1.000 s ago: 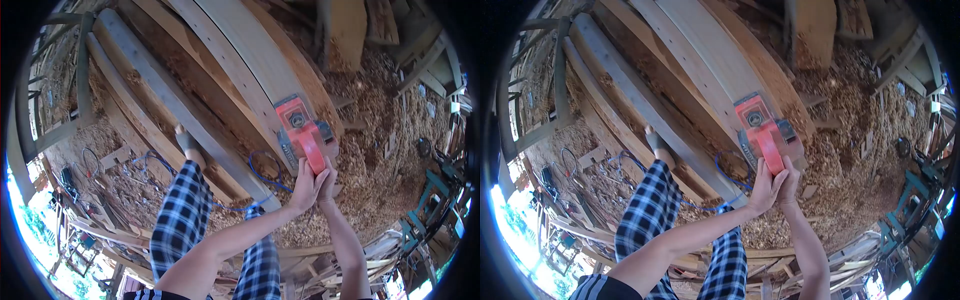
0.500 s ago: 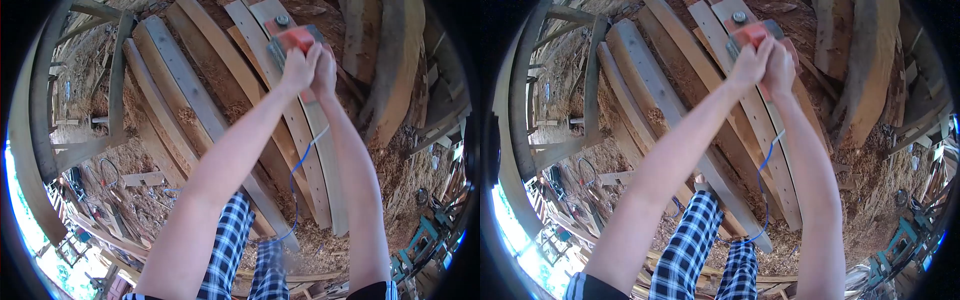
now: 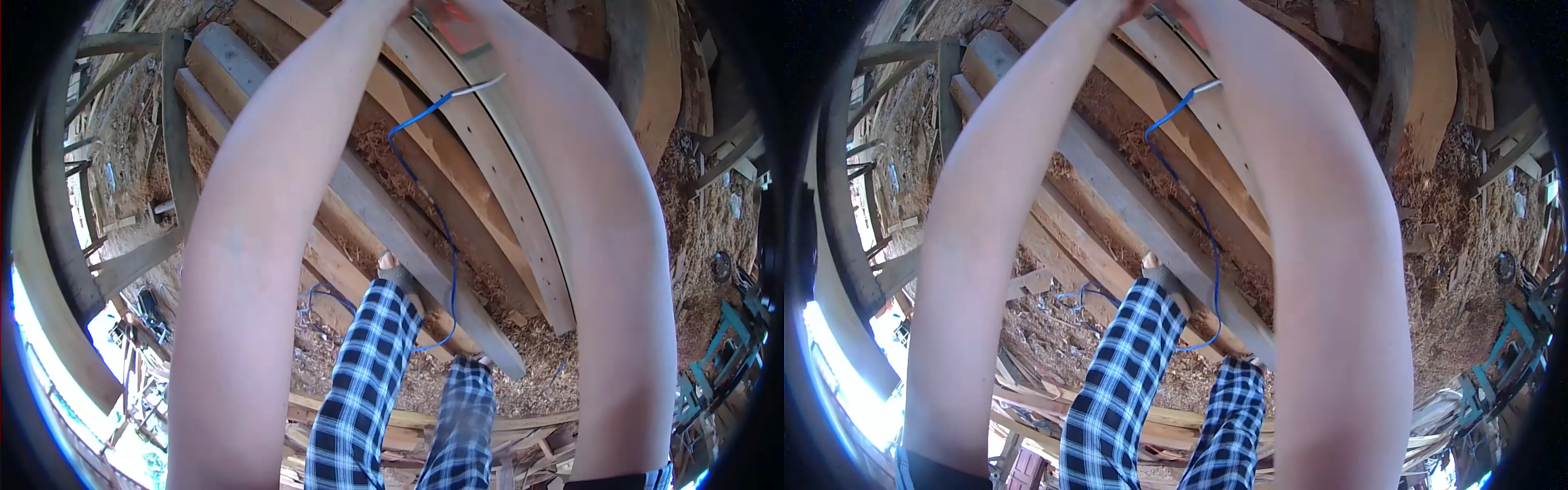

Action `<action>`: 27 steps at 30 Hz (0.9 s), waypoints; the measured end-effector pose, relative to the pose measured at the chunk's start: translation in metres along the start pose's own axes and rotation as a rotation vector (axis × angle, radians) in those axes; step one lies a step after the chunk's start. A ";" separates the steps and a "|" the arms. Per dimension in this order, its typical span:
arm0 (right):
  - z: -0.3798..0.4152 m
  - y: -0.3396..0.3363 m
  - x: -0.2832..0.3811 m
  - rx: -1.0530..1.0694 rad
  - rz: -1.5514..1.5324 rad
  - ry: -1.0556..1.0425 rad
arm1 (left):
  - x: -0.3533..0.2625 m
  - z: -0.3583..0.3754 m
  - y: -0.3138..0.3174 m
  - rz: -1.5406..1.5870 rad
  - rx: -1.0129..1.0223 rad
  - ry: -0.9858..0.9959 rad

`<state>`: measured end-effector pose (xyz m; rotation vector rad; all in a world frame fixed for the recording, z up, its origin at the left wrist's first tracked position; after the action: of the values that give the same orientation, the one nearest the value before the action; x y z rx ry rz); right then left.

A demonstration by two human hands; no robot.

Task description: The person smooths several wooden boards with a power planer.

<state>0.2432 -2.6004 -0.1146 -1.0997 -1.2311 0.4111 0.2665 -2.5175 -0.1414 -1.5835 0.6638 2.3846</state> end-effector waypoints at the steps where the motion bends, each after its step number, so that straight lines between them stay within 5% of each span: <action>1: 0.016 -0.009 -0.012 -0.012 0.049 -0.005 | 0.012 0.011 0.013 0.018 0.027 -0.012; 2: 0.023 -0.005 -0.038 -0.018 -0.002 -0.005 | 0.016 0.025 0.025 -0.054 0.020 0.087; 4: 0.060 0.006 -0.105 0.135 -0.621 0.290 | 0.037 0.062 0.049 -0.316 -0.062 0.142; 5: 0.082 -0.023 -0.097 0.052 -0.317 0.033 | 0.044 0.078 0.070 -0.219 -0.038 0.369; 6: 0.114 -0.049 -0.083 -0.037 -0.008 -0.219 | 0.056 0.105 0.077 -0.327 -0.205 0.239; 8: 0.174 -0.089 -0.107 -0.093 -0.091 -0.188 | 0.074 0.156 0.124 -0.156 -0.080 0.227; 14: 0.346 -0.163 -0.206 0.057 -0.427 0.044 | 0.155 0.319 0.236 -0.289 -0.190 0.245; 27: 0.701 -0.305 -0.354 0.026 -0.364 0.448 | 0.295 0.629 0.414 -0.457 0.325 -0.179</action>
<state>-0.5930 -2.7019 -0.0955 -0.8607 -0.9915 -0.0957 -0.5363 -2.6073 -0.1007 -1.2129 0.5468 1.9394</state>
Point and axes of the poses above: each hand's wrist, its own z-axis away from the middle knuckle, its own y-axis out of the palm, x = y × z, the point moved 9 cm from there along -z, towards the middle knuckle, and after that the axes turned 4 degrees about z, right-handed, at the moved point
